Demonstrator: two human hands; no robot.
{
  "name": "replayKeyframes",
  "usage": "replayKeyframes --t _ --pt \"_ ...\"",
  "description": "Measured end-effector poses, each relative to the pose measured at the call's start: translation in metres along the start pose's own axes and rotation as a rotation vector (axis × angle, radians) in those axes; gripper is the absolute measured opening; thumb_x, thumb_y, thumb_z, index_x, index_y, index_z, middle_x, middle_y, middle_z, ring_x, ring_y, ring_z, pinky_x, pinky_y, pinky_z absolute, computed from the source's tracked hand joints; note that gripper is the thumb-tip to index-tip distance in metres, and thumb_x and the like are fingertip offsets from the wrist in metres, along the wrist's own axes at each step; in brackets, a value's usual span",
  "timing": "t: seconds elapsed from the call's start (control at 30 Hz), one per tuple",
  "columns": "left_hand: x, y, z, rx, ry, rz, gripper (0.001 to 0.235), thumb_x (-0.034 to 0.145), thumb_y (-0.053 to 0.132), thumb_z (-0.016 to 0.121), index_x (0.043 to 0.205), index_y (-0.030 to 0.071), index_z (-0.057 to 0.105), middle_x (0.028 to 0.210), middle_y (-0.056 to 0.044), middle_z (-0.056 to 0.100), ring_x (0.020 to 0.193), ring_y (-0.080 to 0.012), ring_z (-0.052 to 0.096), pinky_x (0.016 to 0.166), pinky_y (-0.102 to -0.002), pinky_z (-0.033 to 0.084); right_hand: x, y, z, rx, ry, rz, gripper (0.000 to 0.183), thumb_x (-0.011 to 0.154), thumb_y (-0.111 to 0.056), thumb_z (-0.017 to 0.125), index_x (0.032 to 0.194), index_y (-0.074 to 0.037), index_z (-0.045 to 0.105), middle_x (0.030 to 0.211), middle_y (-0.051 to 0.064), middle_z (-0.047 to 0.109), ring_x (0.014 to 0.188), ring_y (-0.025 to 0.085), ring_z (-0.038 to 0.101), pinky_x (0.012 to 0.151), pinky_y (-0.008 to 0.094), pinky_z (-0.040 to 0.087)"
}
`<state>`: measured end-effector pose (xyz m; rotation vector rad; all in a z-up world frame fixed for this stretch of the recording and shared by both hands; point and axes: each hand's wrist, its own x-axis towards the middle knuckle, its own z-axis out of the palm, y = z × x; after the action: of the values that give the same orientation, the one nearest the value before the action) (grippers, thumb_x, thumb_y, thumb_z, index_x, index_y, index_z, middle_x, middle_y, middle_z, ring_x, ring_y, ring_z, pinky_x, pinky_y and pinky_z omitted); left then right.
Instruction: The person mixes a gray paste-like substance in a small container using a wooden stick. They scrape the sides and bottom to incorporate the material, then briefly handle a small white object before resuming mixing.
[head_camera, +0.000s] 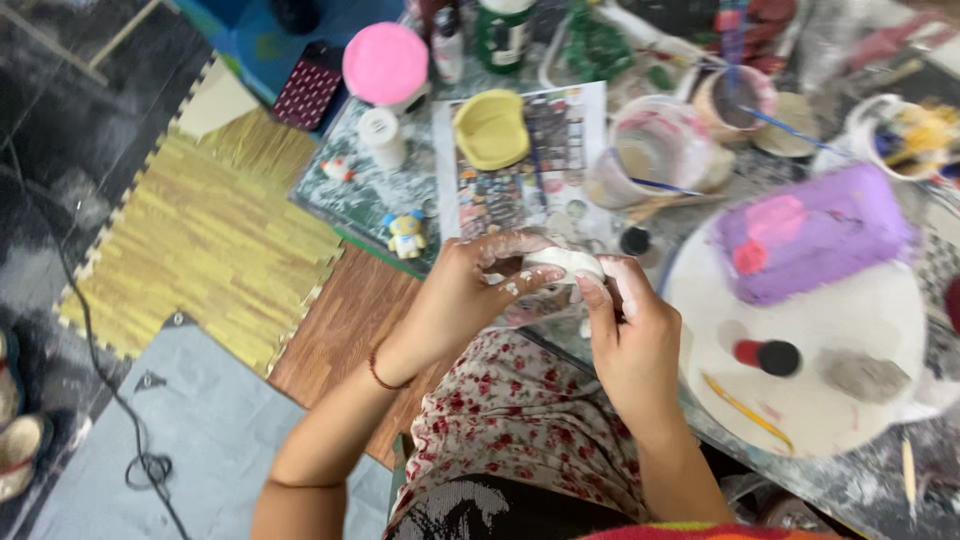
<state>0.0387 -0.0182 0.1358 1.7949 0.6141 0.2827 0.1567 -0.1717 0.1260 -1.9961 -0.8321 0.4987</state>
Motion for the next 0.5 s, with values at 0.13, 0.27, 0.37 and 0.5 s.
replayKeyframes --t 0.13,0.27,0.37,0.5 --pt "-0.003 -0.032 0.001 -0.078 0.107 -0.014 0.026 0.09 0.016 0.079 0.112 0.003 0.075 0.096 -0.009 0.08 0.078 -0.0083 0.073 0.069 -0.027 0.06 0.0 0.01 0.029 -0.089 0.059 -0.148 0.017 0.105 -0.016 0.067 0.115 -0.003 0.064 0.085 0.015 0.07 0.067 0.022 0.067 0.063 0.033 0.05" --pt "-0.002 -0.05 0.005 0.006 0.161 -0.013 0.028 0.088 0.017 0.081 0.113 0.004 0.076 0.096 -0.011 0.08 0.076 -0.0125 0.077 0.069 -0.028 0.06 0.0 0.023 0.049 -0.172 0.113 -0.151 0.018 0.105 -0.014 0.069 0.115 -0.001 0.063 0.088 0.017 0.071 0.072 0.024 0.072 0.063 0.034 0.052" --pt "-0.004 -0.055 0.003 -0.014 0.14 -0.123 0.03 0.088 0.02 0.08 0.114 0.006 0.075 0.096 -0.011 0.08 0.072 -0.0146 0.079 0.066 -0.028 0.06 0.002 0.029 0.054 -0.165 0.109 -0.175 0.016 0.106 -0.012 0.067 0.117 -0.001 0.063 0.094 0.014 0.074 0.08 0.021 0.075 0.066 0.032 0.054" --pt "-0.004 -0.068 -0.006 0.198 0.227 -0.056 0.034 0.086 0.015 0.078 0.119 0.008 0.073 0.108 -0.012 0.077 0.079 -0.0176 0.076 0.068 -0.031 0.061 -0.002 0.034 0.049 -0.109 0.068 -0.116 0.017 0.107 -0.01 0.065 0.121 0.0 0.062 0.094 0.012 0.075 0.08 0.019 0.074 0.069 0.031 0.054"
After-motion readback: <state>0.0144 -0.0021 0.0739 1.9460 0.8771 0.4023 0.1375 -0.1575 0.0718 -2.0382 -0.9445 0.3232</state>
